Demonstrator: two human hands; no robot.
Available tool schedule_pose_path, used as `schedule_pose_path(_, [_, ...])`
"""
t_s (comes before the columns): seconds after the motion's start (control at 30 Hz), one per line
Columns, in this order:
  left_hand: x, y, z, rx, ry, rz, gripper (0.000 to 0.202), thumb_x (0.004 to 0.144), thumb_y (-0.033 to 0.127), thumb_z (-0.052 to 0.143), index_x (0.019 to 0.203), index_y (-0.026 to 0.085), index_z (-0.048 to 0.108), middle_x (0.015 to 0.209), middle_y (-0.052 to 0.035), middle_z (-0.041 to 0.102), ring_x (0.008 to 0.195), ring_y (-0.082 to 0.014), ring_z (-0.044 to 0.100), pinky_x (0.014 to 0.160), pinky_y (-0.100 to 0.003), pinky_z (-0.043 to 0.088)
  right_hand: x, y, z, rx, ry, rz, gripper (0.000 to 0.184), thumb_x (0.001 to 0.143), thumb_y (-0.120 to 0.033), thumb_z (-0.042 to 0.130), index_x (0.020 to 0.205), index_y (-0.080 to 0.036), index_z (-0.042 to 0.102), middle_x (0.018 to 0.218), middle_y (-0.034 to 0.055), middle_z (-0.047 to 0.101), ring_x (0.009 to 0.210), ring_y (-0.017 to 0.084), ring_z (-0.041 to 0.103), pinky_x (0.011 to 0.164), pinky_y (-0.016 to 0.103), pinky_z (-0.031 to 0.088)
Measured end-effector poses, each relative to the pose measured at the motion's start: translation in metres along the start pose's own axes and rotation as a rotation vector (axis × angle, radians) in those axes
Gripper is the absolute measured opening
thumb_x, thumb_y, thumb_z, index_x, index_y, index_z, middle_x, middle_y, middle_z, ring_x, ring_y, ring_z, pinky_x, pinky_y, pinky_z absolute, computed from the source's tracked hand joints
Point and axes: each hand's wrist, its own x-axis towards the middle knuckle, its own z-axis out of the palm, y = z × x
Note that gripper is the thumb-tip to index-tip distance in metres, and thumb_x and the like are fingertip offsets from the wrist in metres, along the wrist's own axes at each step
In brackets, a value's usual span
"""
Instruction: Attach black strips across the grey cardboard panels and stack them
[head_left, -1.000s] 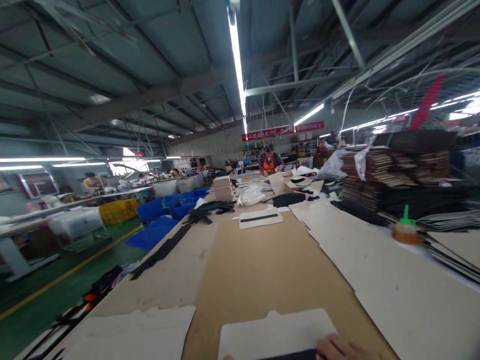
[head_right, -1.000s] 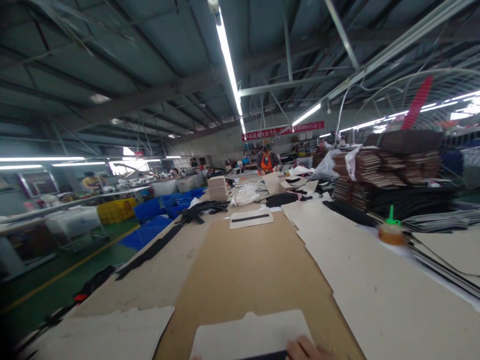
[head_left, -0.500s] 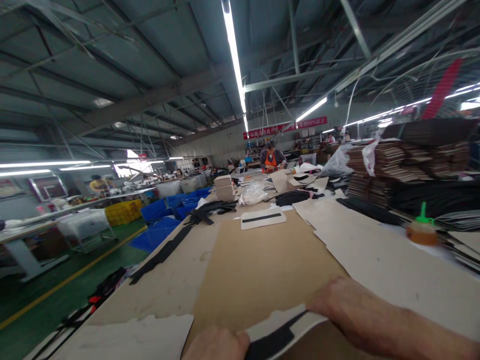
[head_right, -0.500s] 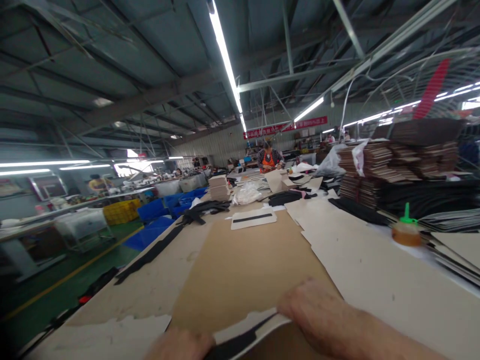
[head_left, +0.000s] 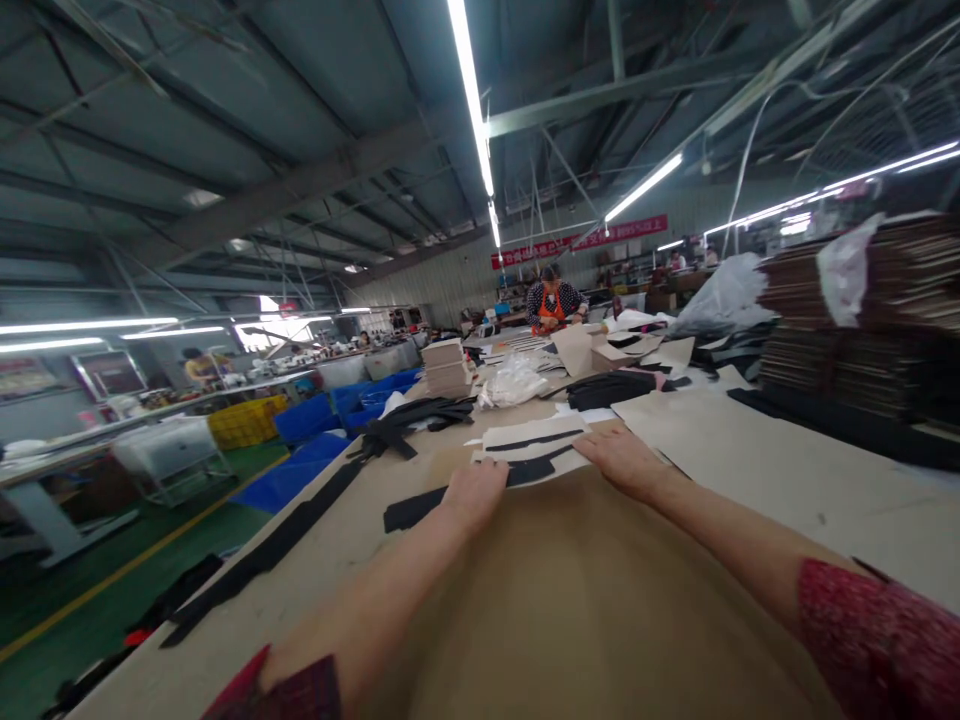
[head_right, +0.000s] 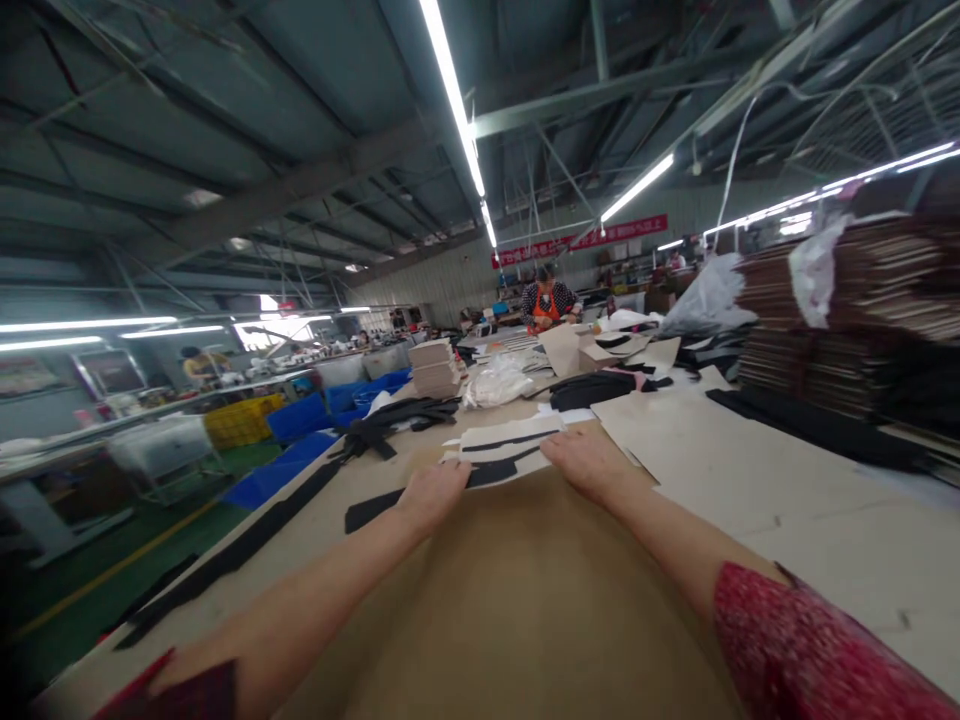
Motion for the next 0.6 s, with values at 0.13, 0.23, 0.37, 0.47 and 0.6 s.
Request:
schedule_pose_path(0.13, [0.053,-0.008,0.035,-0.013,0.043,-0.061,0.028,0.095,0.010,0.040,0.118,0.014,0.055,0.117,-0.0131,0.062,0.101,-0.0244,0.065,0.083,-0.042,0.056,0.032,0.017,0.031,0.022,-0.018,0.096,0.039,0.089,-0.005,0.039,0.121,-0.017,0.057,0.125,0.0153,0.062,0.119,0.024,0.055,0.095,0.039,0.039])
schedule_pose_path(0.23, [0.077,-0.011,0.053,-0.040,0.041,-0.078,0.027,0.096,0.021,0.047,0.121,0.015,0.054,0.119,-0.0106,0.061,0.103,-0.0232,0.063,0.086,-0.043,0.055,0.043,0.022,0.045,0.046,-0.055,0.144,0.037,0.092,-0.009,0.038,0.122,-0.018,0.056,0.128,0.0149,0.060,0.122,0.024,0.052,0.097,0.039,0.037])
schedule_pose_path(0.37, [0.091,-0.016,0.078,-0.106,-0.040,-0.064,0.031,0.095,0.031,0.052,0.122,0.015,0.055,0.123,-0.0108,0.060,0.106,-0.0232,0.062,0.089,-0.045,0.053,0.052,0.024,0.074,0.098,-0.164,0.186,0.034,0.095,-0.015,0.041,0.125,-0.019,0.056,0.134,0.0130,0.056,0.125,0.024,0.049,0.102,0.042,0.036])
schedule_pose_path(0.47, [0.096,-0.022,0.090,-0.164,-0.151,-0.034,0.034,0.093,0.034,0.056,0.122,0.016,0.057,0.123,-0.0106,0.061,0.106,-0.0230,0.062,0.090,-0.044,0.053,0.058,0.027,0.093,0.145,-0.282,0.217,0.036,0.096,-0.027,0.049,0.131,-0.021,0.052,0.142,0.0103,0.049,0.127,0.027,0.048,0.103,0.050,0.039])
schedule_pose_path(0.6, [0.098,-0.028,0.087,-0.183,-0.272,-0.007,0.040,0.088,0.033,0.063,0.125,0.018,0.056,0.126,-0.0102,0.061,0.109,-0.0241,0.061,0.091,-0.044,0.053,0.063,0.029,0.097,0.166,-0.376,0.245,0.048,0.092,-0.034,0.058,0.138,-0.024,0.048,0.148,0.0100,0.041,0.134,0.033,0.040,0.106,0.060,0.034])
